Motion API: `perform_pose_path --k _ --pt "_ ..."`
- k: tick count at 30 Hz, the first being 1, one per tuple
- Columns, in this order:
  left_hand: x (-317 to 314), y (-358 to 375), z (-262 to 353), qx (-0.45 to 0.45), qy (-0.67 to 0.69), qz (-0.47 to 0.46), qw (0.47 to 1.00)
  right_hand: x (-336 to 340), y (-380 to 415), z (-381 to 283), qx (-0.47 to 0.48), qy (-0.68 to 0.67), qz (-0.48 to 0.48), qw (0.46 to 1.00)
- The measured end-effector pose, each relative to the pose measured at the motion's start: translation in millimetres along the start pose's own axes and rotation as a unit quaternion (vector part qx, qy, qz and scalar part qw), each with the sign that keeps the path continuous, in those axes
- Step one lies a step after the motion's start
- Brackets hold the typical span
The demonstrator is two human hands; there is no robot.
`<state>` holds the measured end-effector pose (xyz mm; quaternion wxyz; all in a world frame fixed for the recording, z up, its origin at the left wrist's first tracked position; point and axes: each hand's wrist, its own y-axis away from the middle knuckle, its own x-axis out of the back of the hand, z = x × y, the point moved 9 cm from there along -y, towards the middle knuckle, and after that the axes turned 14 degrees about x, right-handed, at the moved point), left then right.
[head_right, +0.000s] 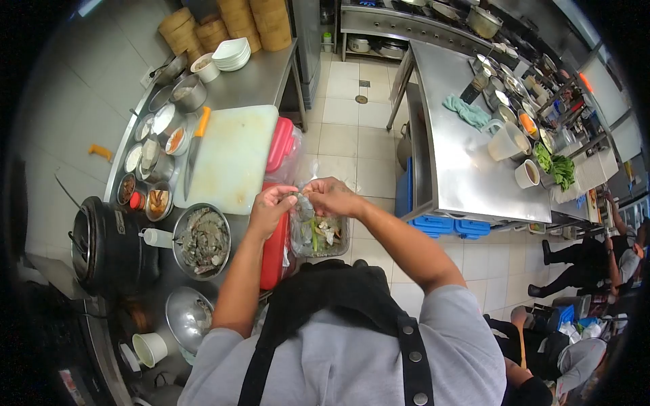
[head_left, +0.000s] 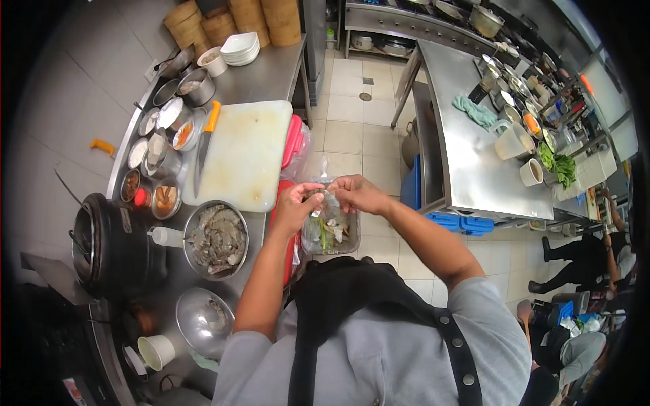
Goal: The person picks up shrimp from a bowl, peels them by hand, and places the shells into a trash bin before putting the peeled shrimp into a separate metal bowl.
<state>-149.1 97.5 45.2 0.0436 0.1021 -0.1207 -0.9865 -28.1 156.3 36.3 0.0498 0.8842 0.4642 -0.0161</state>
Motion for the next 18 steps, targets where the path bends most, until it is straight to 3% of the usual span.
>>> perform_pose_path --k 1,2,3,4,6,8,10,16,18 --pt "0 -4 -11 -0.003 -0.001 -0.001 1.000 2 1 -6 0.034 0.006 0.037 0.999" --pt "21 -5 -15 -0.036 -0.046 0.150 0.987 -2 2 -3 0.038 0.009 0.038 0.999" --pt "37 6 -15 -0.067 -0.088 0.299 0.948 10 6 -13 0.112 0.151 0.116 0.975" --pt "30 10 -11 -0.071 -0.088 0.298 0.948 14 14 -34 0.182 0.287 0.191 0.921" --pt "9 6 -36 0.074 0.014 0.206 0.976 5 21 -36 0.195 0.321 0.210 0.903" --pt "-1 0 -44 0.082 0.008 0.180 0.980 -8 22 -33 0.198 0.399 0.201 0.872" --pt "4 -1 -40 0.035 -0.022 0.209 0.977 -12 21 -32 0.190 0.398 0.194 0.876" --pt "6 4 -41 0.038 -0.058 0.202 0.977 -20 17 -33 0.227 0.411 0.143 0.871" --pt "5 3 -42 0.019 -0.084 0.206 0.975 -19 16 -32 0.226 0.348 0.153 0.897"
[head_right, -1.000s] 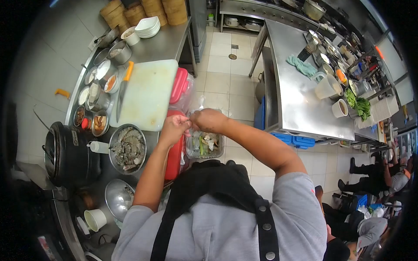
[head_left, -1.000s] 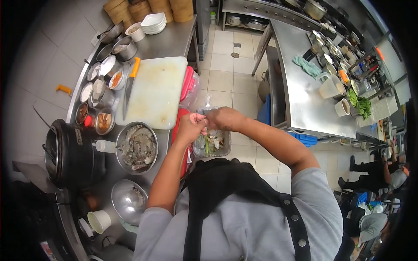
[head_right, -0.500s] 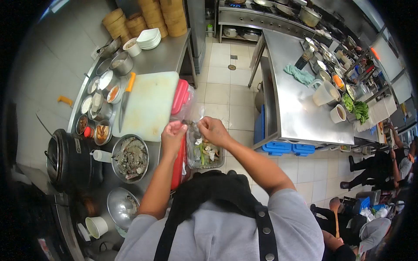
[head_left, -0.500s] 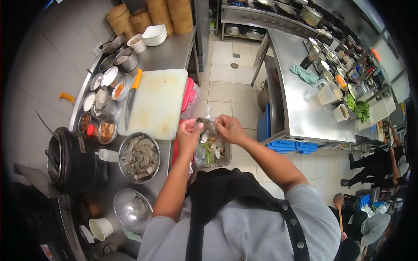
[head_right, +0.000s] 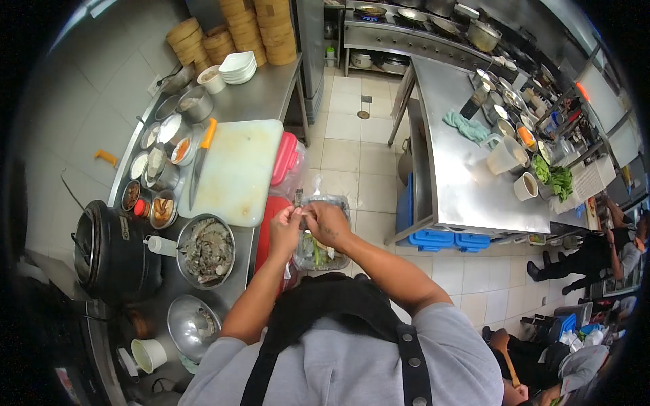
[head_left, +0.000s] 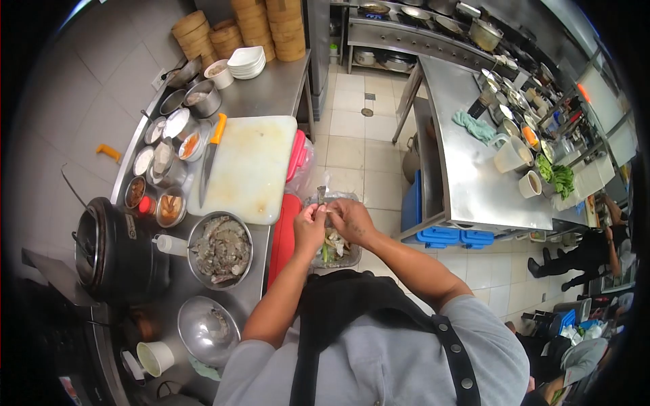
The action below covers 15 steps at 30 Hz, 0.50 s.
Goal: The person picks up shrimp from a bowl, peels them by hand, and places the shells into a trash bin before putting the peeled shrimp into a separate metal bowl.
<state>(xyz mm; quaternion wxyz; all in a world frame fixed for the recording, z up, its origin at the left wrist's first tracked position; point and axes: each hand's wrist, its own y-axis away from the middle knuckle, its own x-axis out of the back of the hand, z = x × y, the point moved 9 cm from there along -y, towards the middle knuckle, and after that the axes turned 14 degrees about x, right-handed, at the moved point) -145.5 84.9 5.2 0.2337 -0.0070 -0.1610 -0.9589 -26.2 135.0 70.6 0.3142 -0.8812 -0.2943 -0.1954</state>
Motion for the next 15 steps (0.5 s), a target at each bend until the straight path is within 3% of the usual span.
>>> perform_pose_path --k 1,3,5,10,12,15 --pt "2 1 3 -0.032 0.011 0.018 0.999 1 -1 -1 0.001 0.002 0.000 1.000" --pt "6 4 9 -0.064 0.024 0.036 0.997 -4 3 17 -0.111 -0.061 -0.014 0.992" --pt "3 7 8 -0.025 0.004 0.008 1.000 -11 4 34 -0.097 -0.097 0.005 0.991" --pt "10 3 8 -0.037 0.024 0.019 0.999 -5 -7 20 -0.026 -0.200 0.048 0.978" --pt "10 3 10 -0.047 0.008 0.025 0.999 -17 -3 30 -0.116 -0.222 -0.026 0.968" --pt "8 6 13 -0.051 0.017 0.015 0.998 -24 5 40 -0.156 -0.162 -0.036 0.974"
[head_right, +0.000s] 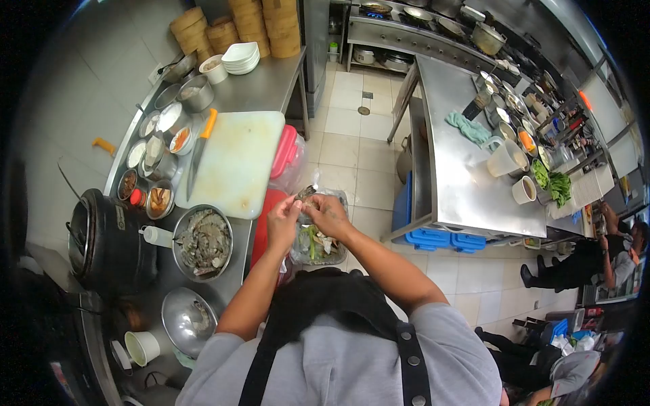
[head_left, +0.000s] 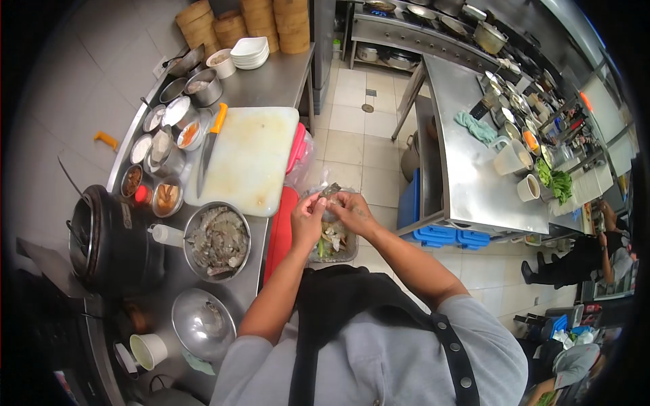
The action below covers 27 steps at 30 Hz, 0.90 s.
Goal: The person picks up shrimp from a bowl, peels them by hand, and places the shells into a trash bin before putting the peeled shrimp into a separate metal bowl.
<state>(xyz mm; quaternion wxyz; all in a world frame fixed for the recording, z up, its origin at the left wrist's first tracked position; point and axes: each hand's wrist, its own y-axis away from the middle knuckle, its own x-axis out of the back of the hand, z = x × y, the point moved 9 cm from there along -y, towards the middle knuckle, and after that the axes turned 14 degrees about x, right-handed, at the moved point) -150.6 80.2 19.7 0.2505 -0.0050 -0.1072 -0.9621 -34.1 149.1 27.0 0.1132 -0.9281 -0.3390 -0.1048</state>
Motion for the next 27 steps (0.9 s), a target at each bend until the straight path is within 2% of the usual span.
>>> perform_pose_path --k 3,5,7,9,13,15,16,17,18,19,21,25,27 --pt "-4 0 -8 0.029 0.037 -0.012 0.999 0 3 -3 0.034 -0.013 0.042 0.998" --pt "-12 -2 -22 0.056 0.159 -0.068 0.983 -1 3 4 0.026 -0.040 0.040 0.998" --pt "-10 -1 -27 0.069 0.177 -0.066 0.980 -1 4 12 0.018 -0.068 0.041 0.997" --pt "-5 -1 -34 0.082 0.196 -0.063 0.975 -9 10 26 -0.048 -0.210 0.030 0.976" --pt "12 -7 -40 0.096 0.269 -0.058 0.956 -7 20 29 -0.093 -0.310 -0.008 0.946" --pt "16 -6 -39 0.111 0.286 -0.058 0.950 2 24 35 -0.117 -0.198 0.013 0.973" --pt "17 -5 -37 0.110 0.286 -0.058 0.950 1 24 35 -0.116 -0.198 0.012 0.973" --pt "18 -4 -35 0.109 0.259 -0.057 0.958 6 22 33 -0.101 -0.054 -0.006 0.993" --pt "19 -3 -35 0.110 0.231 -0.056 0.965 10 22 33 -0.086 0.091 -0.024 0.992" --pt "20 -3 -37 0.110 0.229 -0.057 0.965 7 23 39 -0.086 0.090 -0.023 0.992" --pt "23 -3 -38 0.102 0.165 -0.039 0.980 8 17 30 0.015 0.190 0.005 0.982" --pt "31 -5 -45 0.097 0.092 -0.023 0.991 19 4 10 0.030 0.180 0.067 0.981" --pt "28 -6 -45 0.073 -0.053 -0.040 0.995 20 2 -60 0.218 0.235 0.062 0.945"
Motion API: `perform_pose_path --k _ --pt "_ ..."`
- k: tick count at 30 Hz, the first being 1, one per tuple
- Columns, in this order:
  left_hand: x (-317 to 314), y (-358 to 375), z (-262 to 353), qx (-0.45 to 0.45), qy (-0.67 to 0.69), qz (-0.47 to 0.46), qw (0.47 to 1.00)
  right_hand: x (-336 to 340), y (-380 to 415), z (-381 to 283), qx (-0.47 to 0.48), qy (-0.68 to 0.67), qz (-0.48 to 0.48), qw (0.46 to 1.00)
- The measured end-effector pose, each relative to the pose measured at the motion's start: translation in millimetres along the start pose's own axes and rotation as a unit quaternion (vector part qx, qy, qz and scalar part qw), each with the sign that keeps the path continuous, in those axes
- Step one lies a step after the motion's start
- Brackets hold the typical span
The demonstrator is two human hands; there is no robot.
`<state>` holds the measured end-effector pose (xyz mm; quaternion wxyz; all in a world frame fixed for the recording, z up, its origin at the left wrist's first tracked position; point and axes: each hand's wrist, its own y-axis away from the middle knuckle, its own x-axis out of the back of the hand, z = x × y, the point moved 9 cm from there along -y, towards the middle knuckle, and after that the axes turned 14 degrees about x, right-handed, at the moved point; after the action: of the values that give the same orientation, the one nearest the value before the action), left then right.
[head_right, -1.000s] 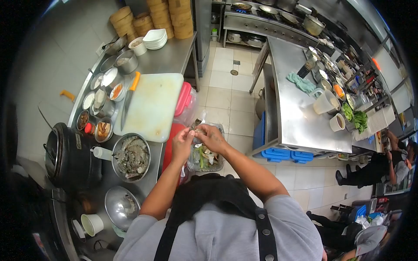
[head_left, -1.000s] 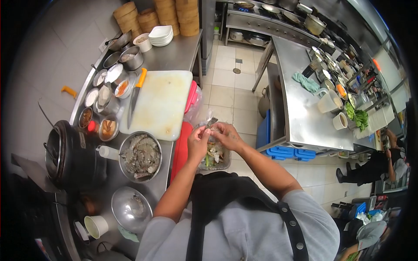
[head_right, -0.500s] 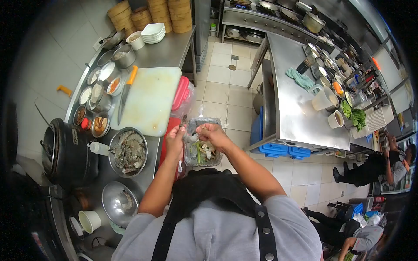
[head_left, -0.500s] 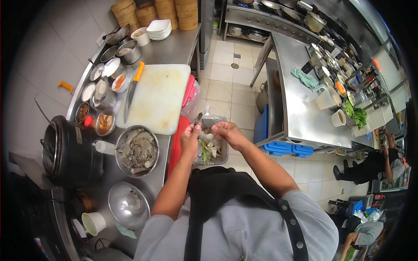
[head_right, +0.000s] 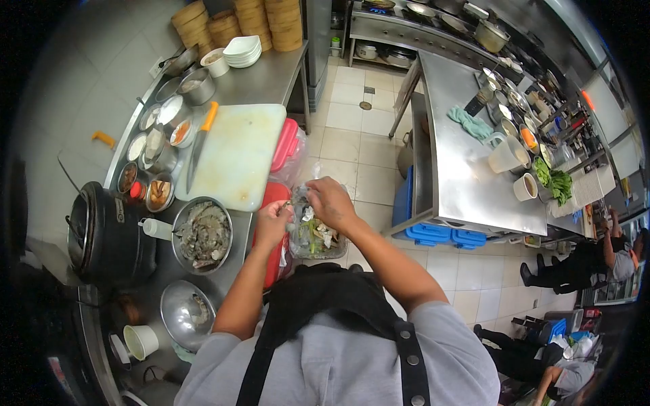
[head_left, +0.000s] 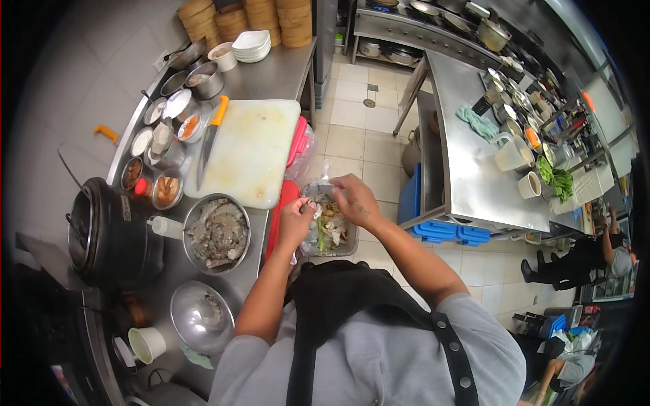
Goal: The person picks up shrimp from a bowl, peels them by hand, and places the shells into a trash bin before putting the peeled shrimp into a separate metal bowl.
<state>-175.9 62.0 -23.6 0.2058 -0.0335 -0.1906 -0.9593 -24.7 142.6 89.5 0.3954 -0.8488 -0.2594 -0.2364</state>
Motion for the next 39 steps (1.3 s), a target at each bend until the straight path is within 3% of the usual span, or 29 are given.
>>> perform_pose_path --k 1,3,8,10,15,20,28,30,33,36,39 --pt "-1 3 3 0.002 0.000 0.000 1.000 5 -6 -3 -0.001 -0.001 -0.001 1.000" --pt "-4 18 35 -0.131 -0.108 0.032 0.985 -31 -6 -12 0.067 0.060 -0.261 0.961" --pt "-2 28 48 -0.131 -0.161 0.026 0.978 -50 5 -8 0.115 0.006 -0.340 0.933" --pt "-13 33 45 -0.079 -0.203 -0.069 0.974 -59 14 -3 0.091 -0.022 -0.366 0.926" --pt "-22 32 40 -0.144 -0.203 -0.113 0.962 -56 17 -16 0.104 -0.045 -0.382 0.917" --pt "-26 47 50 -0.057 -0.220 -0.197 0.954 -60 21 -24 0.121 -0.074 -0.398 0.906" --pt "-26 55 55 -0.088 -0.258 -0.130 0.953 -56 16 -26 0.141 -0.102 -0.356 0.918" --pt "-30 74 79 -0.266 -0.324 -0.065 0.905 -56 15 -18 0.141 -0.126 -0.333 0.924" --pt "-34 89 85 -0.267 -0.312 -0.030 0.911 -67 32 13 -0.107 -0.332 -0.386 0.854" --pt "-23 110 88 -0.280 -0.270 0.020 0.921 -78 37 19 -0.009 -0.364 -0.386 0.847" --pt "-6 131 75 -0.239 -0.222 0.055 0.944 -89 62 39 -0.139 -0.415 -0.370 0.820"
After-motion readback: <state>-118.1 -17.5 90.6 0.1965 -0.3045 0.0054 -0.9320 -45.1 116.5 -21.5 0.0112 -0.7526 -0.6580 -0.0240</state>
